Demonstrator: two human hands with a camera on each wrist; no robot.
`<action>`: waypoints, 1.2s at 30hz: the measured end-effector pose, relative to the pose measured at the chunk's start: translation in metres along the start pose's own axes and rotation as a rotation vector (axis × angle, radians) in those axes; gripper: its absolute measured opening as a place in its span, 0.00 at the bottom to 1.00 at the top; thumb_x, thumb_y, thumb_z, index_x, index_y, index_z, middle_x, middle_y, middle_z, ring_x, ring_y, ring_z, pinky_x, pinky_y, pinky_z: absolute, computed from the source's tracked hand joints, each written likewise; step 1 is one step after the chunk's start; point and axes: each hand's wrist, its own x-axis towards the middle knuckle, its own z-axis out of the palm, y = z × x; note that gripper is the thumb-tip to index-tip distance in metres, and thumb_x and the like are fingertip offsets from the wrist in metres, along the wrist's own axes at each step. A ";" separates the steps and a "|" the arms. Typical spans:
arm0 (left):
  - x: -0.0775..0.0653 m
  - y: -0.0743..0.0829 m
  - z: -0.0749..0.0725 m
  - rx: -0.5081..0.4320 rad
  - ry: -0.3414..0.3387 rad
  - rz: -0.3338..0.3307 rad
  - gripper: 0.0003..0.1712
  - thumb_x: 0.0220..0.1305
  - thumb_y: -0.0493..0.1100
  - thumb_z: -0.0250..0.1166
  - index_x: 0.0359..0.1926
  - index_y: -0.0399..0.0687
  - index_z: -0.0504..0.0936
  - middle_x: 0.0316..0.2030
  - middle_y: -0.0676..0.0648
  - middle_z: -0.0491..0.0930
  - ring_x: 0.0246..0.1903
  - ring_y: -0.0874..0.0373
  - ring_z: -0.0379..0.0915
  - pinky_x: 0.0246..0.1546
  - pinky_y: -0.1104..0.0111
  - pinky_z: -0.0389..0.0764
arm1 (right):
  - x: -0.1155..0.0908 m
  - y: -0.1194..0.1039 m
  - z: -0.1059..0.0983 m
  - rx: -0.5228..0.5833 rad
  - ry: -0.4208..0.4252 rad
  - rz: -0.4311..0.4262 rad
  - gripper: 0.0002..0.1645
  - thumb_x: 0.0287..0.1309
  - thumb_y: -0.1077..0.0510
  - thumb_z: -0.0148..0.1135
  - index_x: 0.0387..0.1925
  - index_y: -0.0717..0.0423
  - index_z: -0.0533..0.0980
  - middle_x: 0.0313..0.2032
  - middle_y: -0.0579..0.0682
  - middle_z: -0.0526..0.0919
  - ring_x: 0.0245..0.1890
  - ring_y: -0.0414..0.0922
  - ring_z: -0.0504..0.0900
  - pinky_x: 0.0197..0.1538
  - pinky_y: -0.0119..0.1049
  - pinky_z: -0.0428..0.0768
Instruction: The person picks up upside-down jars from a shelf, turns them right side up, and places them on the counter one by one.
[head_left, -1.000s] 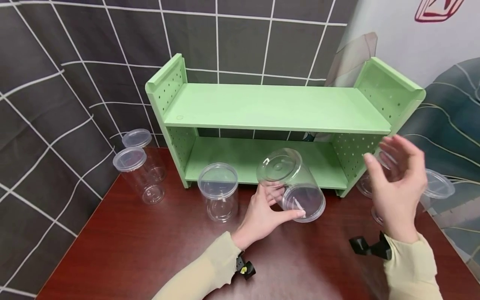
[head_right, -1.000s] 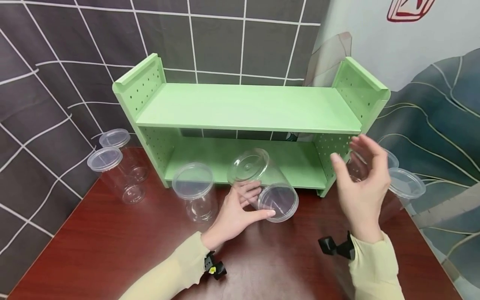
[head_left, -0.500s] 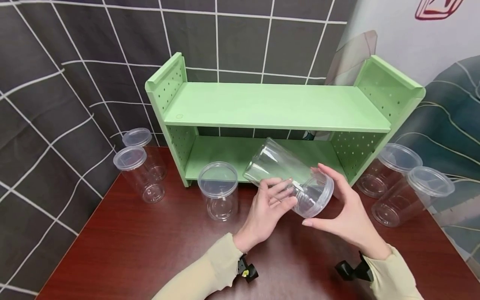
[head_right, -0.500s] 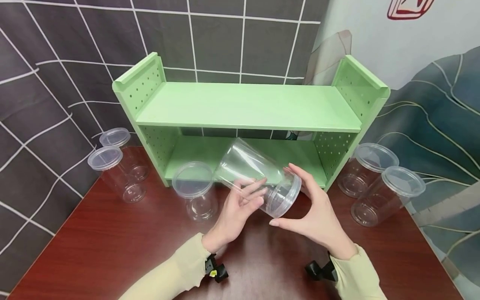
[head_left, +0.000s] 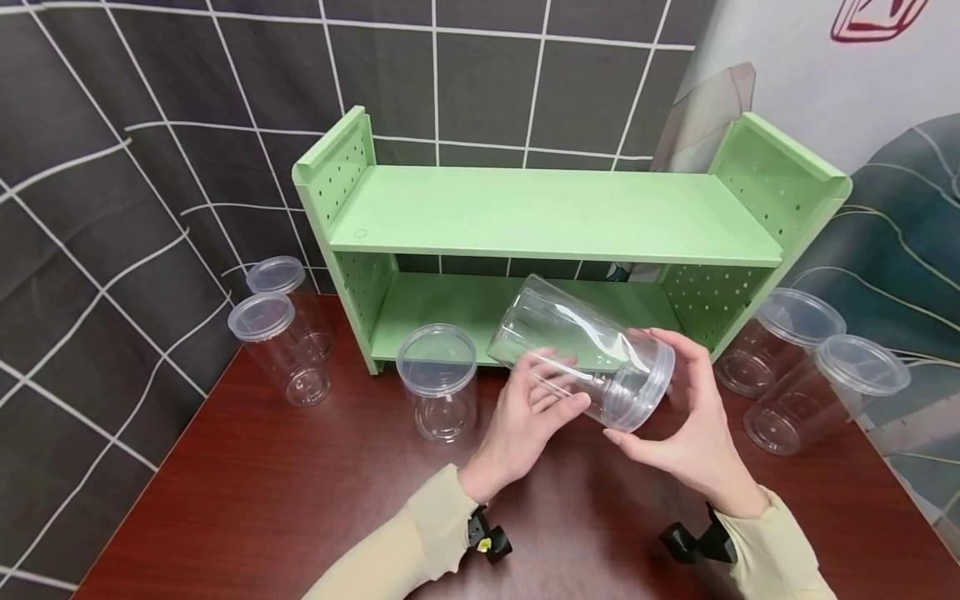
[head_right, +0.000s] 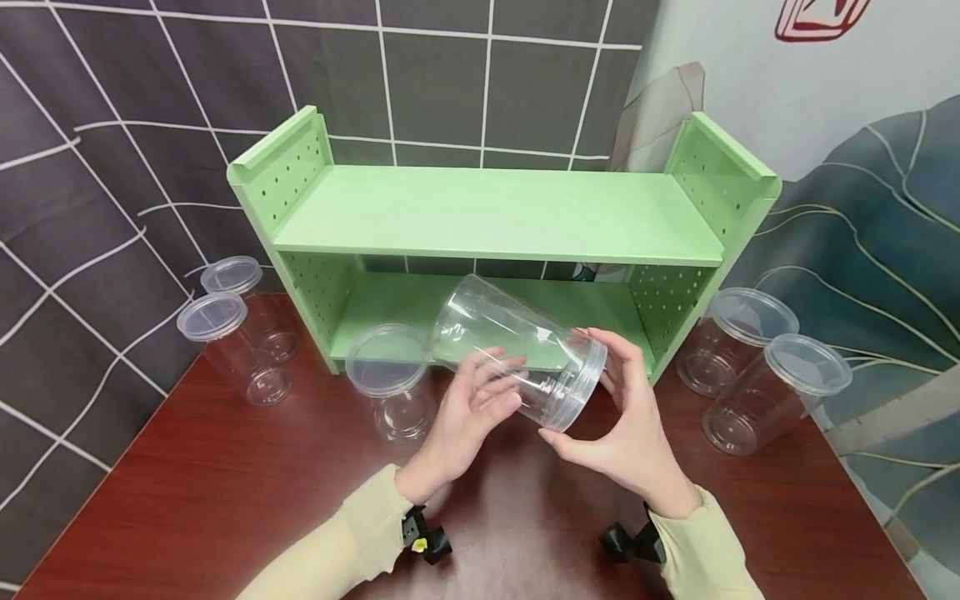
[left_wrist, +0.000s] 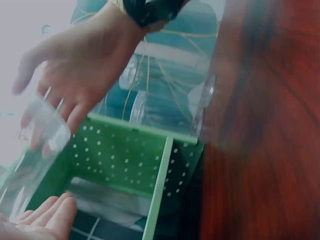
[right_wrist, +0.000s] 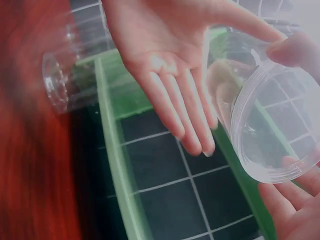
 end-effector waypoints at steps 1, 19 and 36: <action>0.000 0.001 -0.001 -0.001 0.017 0.005 0.38 0.65 0.48 0.71 0.66 0.39 0.62 0.62 0.40 0.76 0.59 0.52 0.76 0.62 0.61 0.76 | -0.001 0.002 -0.004 -0.005 0.004 -0.004 0.67 0.18 0.87 0.74 0.69 0.76 0.56 0.64 0.70 0.69 0.60 0.53 0.72 0.59 0.32 0.75; -0.005 0.041 -0.022 0.081 0.095 0.153 0.27 0.66 0.33 0.69 0.64 0.37 0.71 0.62 0.42 0.76 0.62 0.48 0.74 0.64 0.57 0.73 | -0.003 0.009 -0.045 0.160 0.114 -0.017 0.72 0.14 0.92 0.64 0.74 0.72 0.53 0.63 0.67 0.68 0.62 0.55 0.70 0.62 0.33 0.72; -0.009 0.099 -0.087 0.357 0.301 0.408 0.28 0.63 0.29 0.70 0.64 0.38 0.78 0.61 0.48 0.79 0.64 0.51 0.71 0.68 0.58 0.67 | -0.005 0.005 -0.037 -0.218 0.112 0.261 0.71 0.21 0.85 0.78 0.74 0.58 0.62 0.65 0.61 0.72 0.61 0.51 0.71 0.59 0.30 0.71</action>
